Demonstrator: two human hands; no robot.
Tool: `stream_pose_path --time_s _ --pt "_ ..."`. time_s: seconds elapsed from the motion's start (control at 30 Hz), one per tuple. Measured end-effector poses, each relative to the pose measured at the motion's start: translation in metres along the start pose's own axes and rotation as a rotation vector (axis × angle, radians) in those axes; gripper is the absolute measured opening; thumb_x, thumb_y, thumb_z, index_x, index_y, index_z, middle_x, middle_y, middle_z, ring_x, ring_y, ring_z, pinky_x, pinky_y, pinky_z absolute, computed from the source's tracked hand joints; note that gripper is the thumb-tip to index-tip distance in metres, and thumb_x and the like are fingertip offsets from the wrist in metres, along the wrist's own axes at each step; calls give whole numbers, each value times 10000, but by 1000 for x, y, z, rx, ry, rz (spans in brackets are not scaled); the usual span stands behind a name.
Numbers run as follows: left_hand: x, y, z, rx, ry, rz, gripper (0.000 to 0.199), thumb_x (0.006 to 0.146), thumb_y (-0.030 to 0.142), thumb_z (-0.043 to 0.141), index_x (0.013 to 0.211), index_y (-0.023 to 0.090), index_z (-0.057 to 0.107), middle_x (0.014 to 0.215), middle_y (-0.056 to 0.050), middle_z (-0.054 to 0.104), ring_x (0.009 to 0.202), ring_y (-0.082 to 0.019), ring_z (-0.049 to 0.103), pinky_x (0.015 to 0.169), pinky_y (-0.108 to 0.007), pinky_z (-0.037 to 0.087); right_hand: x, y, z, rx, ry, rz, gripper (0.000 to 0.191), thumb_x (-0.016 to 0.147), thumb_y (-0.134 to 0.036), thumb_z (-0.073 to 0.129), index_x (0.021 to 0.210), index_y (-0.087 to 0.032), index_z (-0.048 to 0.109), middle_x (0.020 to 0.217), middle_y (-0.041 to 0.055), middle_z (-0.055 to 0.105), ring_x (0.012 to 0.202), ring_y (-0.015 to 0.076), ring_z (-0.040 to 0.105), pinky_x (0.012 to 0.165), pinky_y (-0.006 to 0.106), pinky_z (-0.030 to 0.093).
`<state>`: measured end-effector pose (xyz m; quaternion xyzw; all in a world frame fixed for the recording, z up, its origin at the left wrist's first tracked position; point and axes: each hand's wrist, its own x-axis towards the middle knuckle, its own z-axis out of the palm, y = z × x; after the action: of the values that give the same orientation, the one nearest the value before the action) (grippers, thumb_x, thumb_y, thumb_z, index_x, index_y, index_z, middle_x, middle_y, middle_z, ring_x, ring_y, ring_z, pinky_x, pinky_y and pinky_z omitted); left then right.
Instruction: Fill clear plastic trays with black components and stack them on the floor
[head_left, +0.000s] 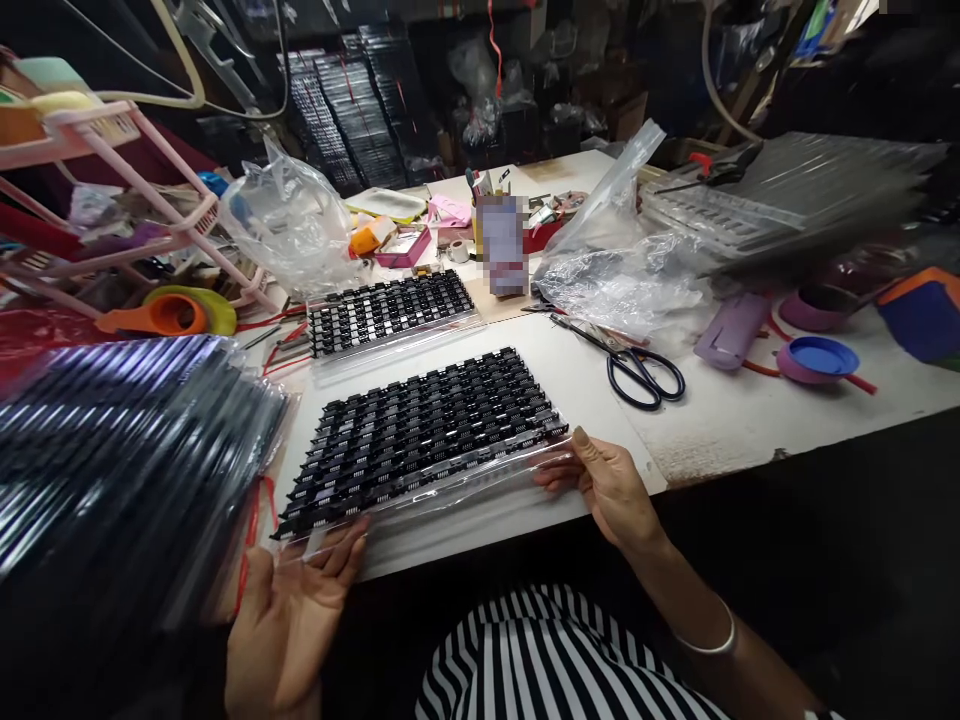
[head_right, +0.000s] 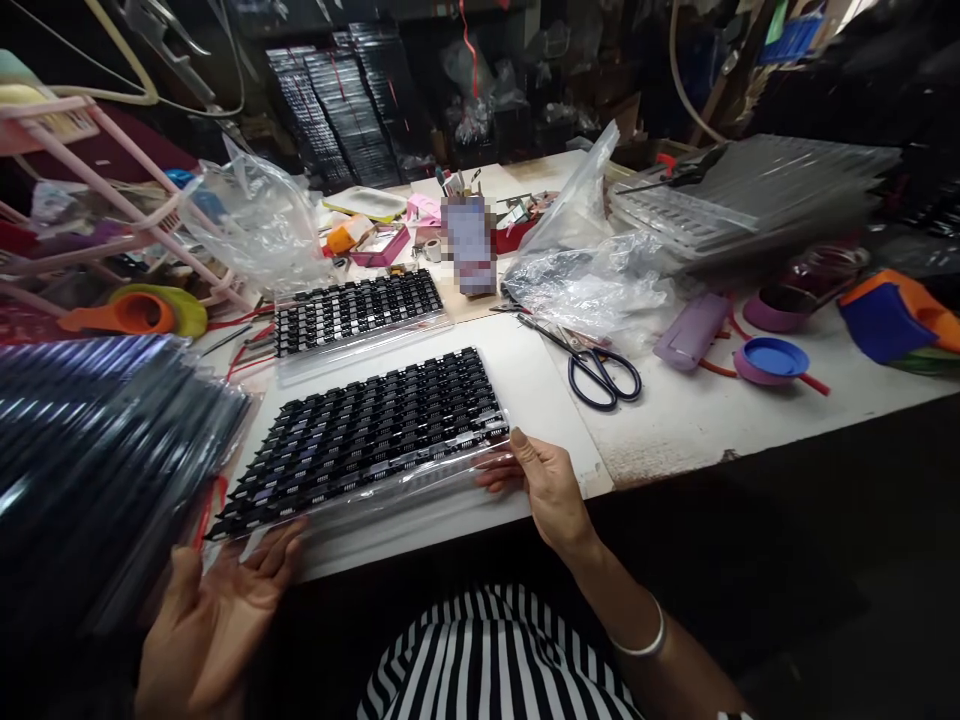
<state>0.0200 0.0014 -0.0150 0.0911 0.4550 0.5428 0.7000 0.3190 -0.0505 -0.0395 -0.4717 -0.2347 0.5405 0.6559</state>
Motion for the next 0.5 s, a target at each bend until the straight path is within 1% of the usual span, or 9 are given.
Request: stream_pose_path --time_s 0.1,0.2,0.3,0.4,0.5 --pt "-3 -1 4 -58 -91 29 479 886 535 343 1209 275 584 1092 -120 684 989 -303 644 728 -405 577 4 1 -3 -48 72 -104 347 837 -483 584 759 -156 671 687 81 716 570 206 667 524 300 502" --pt "-2 -3 2 -109 -182 16 446 877 545 378 1166 294 605 1127 -108 672 1040 -309 618 765 -416 565 6 4 -5 -36 89 -142 322 850 -456 579 779 -153 664 663 74 711 549 174 658 530 266 494" --pt "1 -5 -6 -103 -270 50 426 904 493 362 1082 230 646 1111 -139 673 1082 -322 587 807 -426 545 6 7 -6 -42 95 -162 323 861 -447 568 799 -145 663 664 73 710 548 155 657 548 246 495" --pt "6 -6 -14 -70 -371 69 437 929 443 332 1018 178 668 1121 -195 655 1123 -329 551 847 -426 521 5 9 -7 -45 112 -175 333 850 -457 578 803 -138 663 658 72 709 540 153 656 551 245 501" --pt "9 -7 -18 -56 -424 73 466 940 435 309 970 154 679 1142 -229 633 1145 -331 529 858 -422 513 3 10 -8 -48 119 -181 336 840 -460 589 797 -135 665 648 72 707 529 154 653 536 241 500"
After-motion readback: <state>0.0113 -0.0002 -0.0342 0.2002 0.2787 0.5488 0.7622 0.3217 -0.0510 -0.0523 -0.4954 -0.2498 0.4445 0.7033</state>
